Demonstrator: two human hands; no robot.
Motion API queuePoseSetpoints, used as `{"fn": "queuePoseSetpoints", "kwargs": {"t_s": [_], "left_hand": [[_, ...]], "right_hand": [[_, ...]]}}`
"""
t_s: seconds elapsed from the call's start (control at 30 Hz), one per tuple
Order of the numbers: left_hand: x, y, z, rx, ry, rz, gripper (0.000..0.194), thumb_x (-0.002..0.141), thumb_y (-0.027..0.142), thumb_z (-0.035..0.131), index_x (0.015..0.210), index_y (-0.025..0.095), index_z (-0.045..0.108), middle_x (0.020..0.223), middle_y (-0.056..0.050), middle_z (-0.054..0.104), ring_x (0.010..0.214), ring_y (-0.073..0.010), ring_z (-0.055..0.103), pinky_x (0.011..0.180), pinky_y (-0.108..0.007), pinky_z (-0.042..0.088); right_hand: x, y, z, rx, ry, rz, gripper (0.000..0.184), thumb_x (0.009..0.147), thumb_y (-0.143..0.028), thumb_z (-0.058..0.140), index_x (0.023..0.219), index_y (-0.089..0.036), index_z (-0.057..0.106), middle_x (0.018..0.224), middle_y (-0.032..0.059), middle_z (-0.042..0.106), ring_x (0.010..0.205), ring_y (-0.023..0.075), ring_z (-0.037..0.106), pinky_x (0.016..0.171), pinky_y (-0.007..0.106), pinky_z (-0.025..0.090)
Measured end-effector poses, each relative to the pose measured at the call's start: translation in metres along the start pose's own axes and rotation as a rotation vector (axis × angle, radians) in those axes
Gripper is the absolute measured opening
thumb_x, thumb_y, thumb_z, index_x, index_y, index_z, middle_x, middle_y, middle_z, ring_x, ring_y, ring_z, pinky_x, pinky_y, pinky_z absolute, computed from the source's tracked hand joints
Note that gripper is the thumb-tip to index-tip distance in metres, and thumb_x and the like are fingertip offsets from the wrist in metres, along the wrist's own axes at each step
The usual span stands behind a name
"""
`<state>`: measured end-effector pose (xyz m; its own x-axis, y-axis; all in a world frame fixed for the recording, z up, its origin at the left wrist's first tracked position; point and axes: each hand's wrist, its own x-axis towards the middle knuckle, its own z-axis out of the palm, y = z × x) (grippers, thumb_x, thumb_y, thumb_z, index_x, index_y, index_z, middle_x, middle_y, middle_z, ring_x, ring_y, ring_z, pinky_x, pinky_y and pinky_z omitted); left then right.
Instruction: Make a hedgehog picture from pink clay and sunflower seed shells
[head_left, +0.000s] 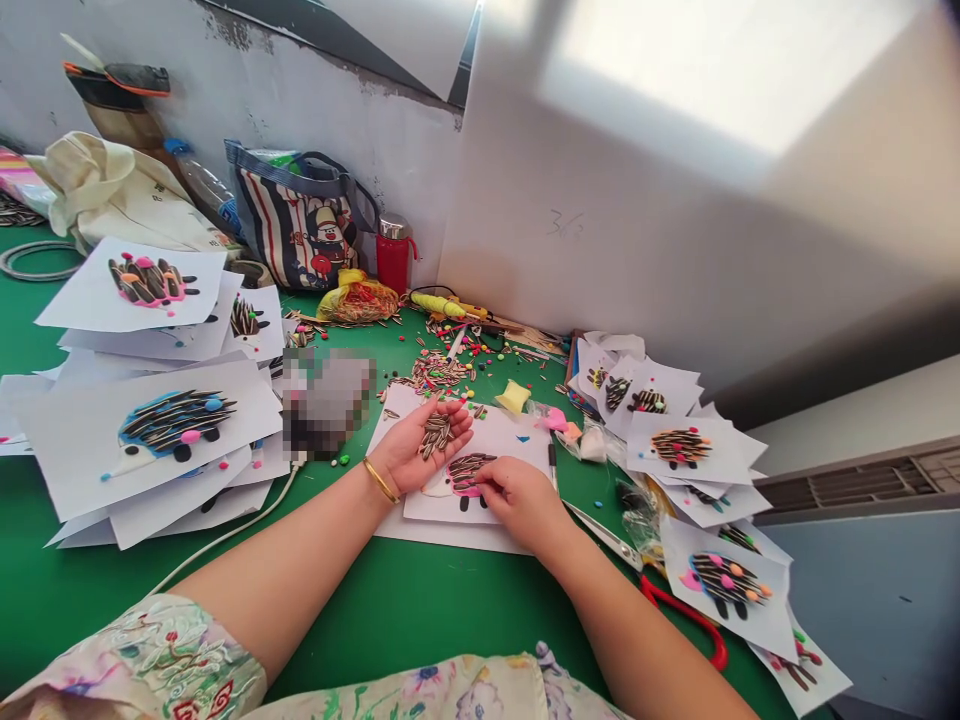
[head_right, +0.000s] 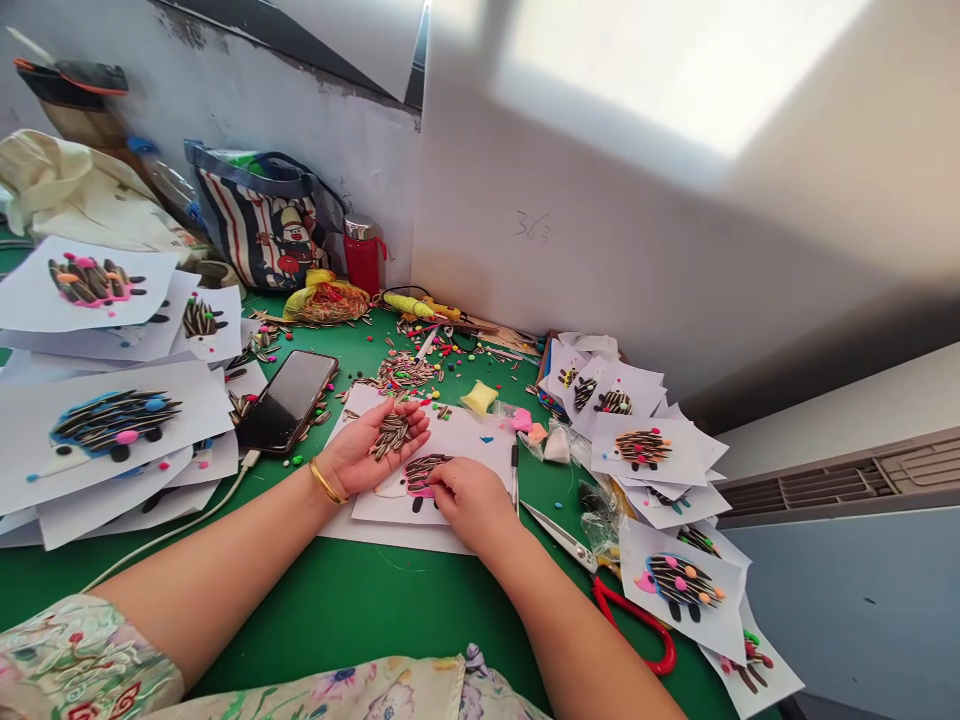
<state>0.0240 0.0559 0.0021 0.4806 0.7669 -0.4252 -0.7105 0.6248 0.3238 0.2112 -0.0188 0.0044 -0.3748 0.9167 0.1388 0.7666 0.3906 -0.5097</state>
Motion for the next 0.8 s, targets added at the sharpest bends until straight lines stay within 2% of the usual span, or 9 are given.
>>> {"fn": "queuePoseSetpoints", "kwargs": {"t_s": [0.43, 0.8], "left_hand": [[-0.0011, -0.0001, 0.0007, -0.001, -0.010, -0.003, 0.024, 0.096, 0.027, 0.050, 0.092, 0.010, 0.066, 0.088, -0.011, 0.069, 0.085, -0.0180, 0.070, 0.088, -0.036, 0.057], [0.0001, 0.0004, -0.0010, -0.010, -0.017, -0.012, 0.027, 0.096, 0.030, 0.049, 0.091, 0.010, 0.066, 0.088, -0.011, 0.070, 0.086, -0.0183, 0.070, 0.089, -0.036, 0.057]], "right_hand": [[-0.0034, 0.0020, 0.0056, -0.145, 0.034, -0.118, 0.015, 0.089, -0.017, 0.059, 0.098, -0.020, 0.071, 0.096, 0.0067, 0.071, 0.092, 0.0208, 0.064, 0.083, 0.031, 0.050], [0.0019, 0.0011, 0.0092, -0.285, 0.027, -0.174, 0.017, 0.089, -0.019, 0.059, 0.093, -0.022, 0.075, 0.083, 0.0064, 0.069, 0.081, 0.0189, 0.062, 0.071, 0.028, 0.047]]}}
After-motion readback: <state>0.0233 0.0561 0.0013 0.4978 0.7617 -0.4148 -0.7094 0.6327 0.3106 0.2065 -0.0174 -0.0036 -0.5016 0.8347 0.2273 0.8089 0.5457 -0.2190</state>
